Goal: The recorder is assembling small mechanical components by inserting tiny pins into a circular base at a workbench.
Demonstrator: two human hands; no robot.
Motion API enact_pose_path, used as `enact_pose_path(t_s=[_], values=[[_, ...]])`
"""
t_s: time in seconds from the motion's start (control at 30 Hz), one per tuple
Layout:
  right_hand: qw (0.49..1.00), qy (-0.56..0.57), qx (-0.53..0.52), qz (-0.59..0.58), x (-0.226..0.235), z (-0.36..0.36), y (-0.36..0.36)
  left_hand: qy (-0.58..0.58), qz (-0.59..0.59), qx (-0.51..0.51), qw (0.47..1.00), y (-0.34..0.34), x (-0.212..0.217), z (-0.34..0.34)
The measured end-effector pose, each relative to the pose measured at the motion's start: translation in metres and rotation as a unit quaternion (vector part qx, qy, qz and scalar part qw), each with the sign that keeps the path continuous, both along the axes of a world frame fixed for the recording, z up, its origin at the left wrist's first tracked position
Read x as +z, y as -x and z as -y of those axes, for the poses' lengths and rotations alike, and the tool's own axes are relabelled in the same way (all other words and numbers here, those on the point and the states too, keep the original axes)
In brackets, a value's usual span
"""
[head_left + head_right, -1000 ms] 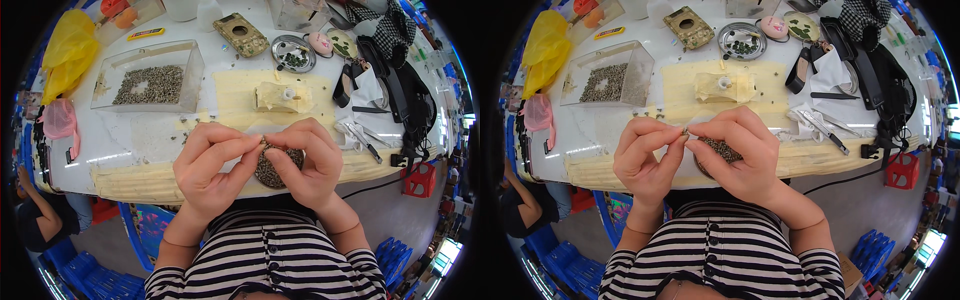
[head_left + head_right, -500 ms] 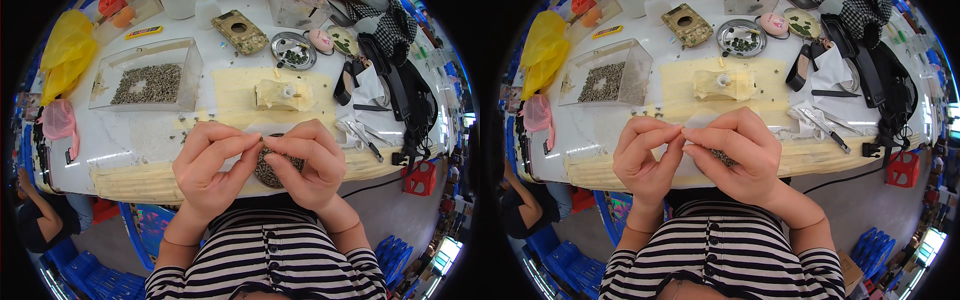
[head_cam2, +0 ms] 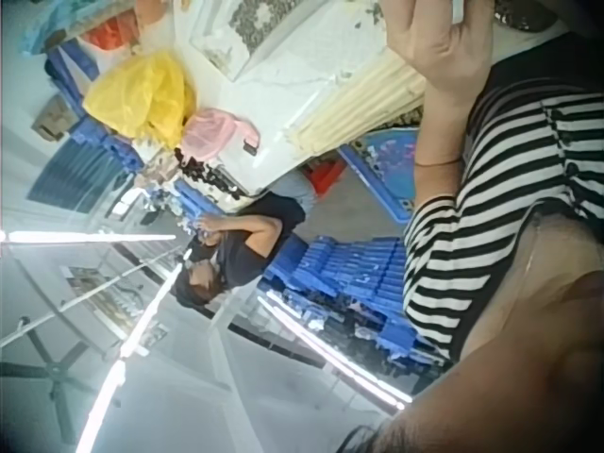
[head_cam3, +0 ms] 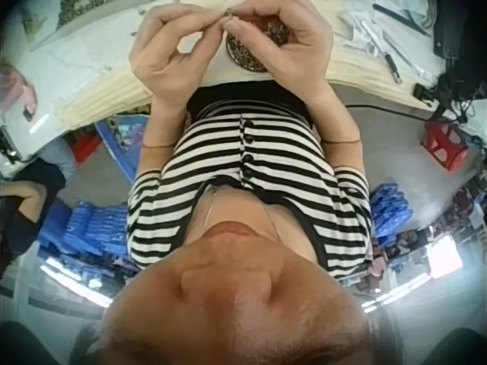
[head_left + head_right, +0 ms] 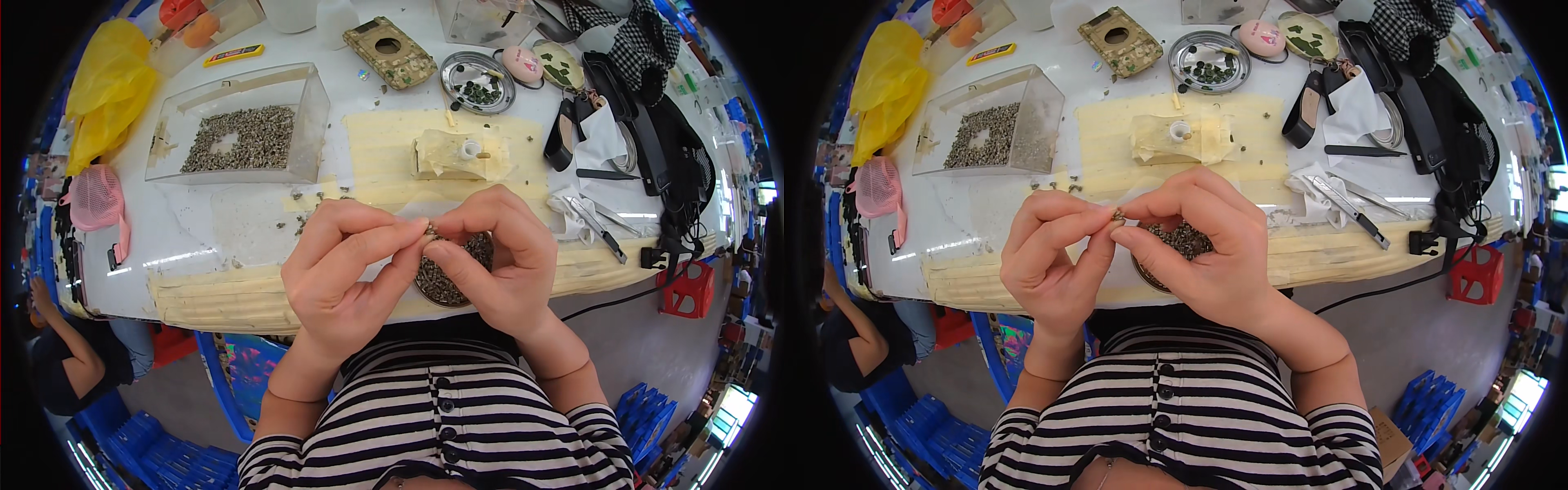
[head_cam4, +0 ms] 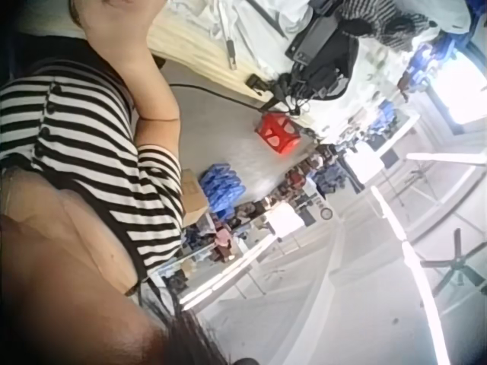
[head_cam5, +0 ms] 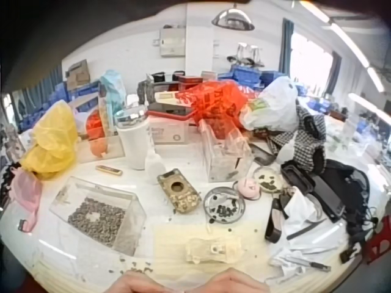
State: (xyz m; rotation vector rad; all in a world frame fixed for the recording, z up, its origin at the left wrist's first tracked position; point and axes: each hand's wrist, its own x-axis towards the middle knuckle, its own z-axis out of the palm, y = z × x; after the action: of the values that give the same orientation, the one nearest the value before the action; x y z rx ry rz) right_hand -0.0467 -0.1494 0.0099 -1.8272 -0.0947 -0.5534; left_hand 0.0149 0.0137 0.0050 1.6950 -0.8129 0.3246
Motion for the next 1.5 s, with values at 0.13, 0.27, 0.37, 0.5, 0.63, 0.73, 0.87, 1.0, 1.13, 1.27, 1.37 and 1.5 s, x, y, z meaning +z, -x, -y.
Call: enact_pose_path(t_s=[0.13,0.27,0.37,0.5,0.63,0.73,0.87,1.0,1.13,1.27,1.37,1.5], values=[[0.996,0.065,-0.033,0.049,0.0026,-0.0009,0.0018,-0.013,-0.005,0.018,1.000,0.0014,0.0007,0.0006],[0.994,0.085,-0.047,0.058,0.0022,-0.0021,0.0008,-0.010,-0.004,0.019,1.000,0.0012,0.0000,0.0013],[0.994,0.081,-0.051,0.050,0.0000,-0.0013,-0.0002,-0.006,-0.005,0.015,1.000,0.0010,-0.0006,0.0002],[0.997,0.062,-0.035,0.031,0.0016,-0.0025,-0.0013,0.004,-0.006,0.000,1.000,0.0005,0.0000,-0.0004],[1.000,-0.001,0.008,-0.001,0.0006,-0.0022,-0.0026,-0.002,0.001,-0.014,1.000,-0.0004,0.0028,-0.0017],[1.000,-0.012,0.018,-0.008,0.0000,-0.0003,-0.0026,0.001,0.004,-0.008,1.000,-0.0003,0.0015,-0.0014],[0.999,0.032,-0.021,0.019,0.0014,-0.0019,-0.0013,-0.010,0.012,0.010,1.000,0.0004,0.0005,0.0000],[0.995,0.068,-0.039,0.061,0.0010,-0.0012,-0.0005,-0.008,0.002,0.021,1.000,0.0012,0.0003,0.0013],[0.996,0.053,-0.049,0.050,0.0001,-0.0029,0.0002,-0.013,0.002,0.023,1.000,0.0017,0.0006,0.0012],[0.994,0.075,-0.053,0.058,0.0003,-0.0029,0.0006,-0.014,0.002,0.026,1.000,0.0019,0.0005,0.0011],[0.992,0.103,-0.050,0.057,0.0005,-0.0032,0.0024,-0.013,0.000,0.024,1.000,0.0017,0.0008,0.0009],[0.995,0.079,-0.045,0.044,-0.0027,-0.0023,0.0012,-0.004,-0.013,0.013,1.000,0.0023,0.0004,0.0000]])
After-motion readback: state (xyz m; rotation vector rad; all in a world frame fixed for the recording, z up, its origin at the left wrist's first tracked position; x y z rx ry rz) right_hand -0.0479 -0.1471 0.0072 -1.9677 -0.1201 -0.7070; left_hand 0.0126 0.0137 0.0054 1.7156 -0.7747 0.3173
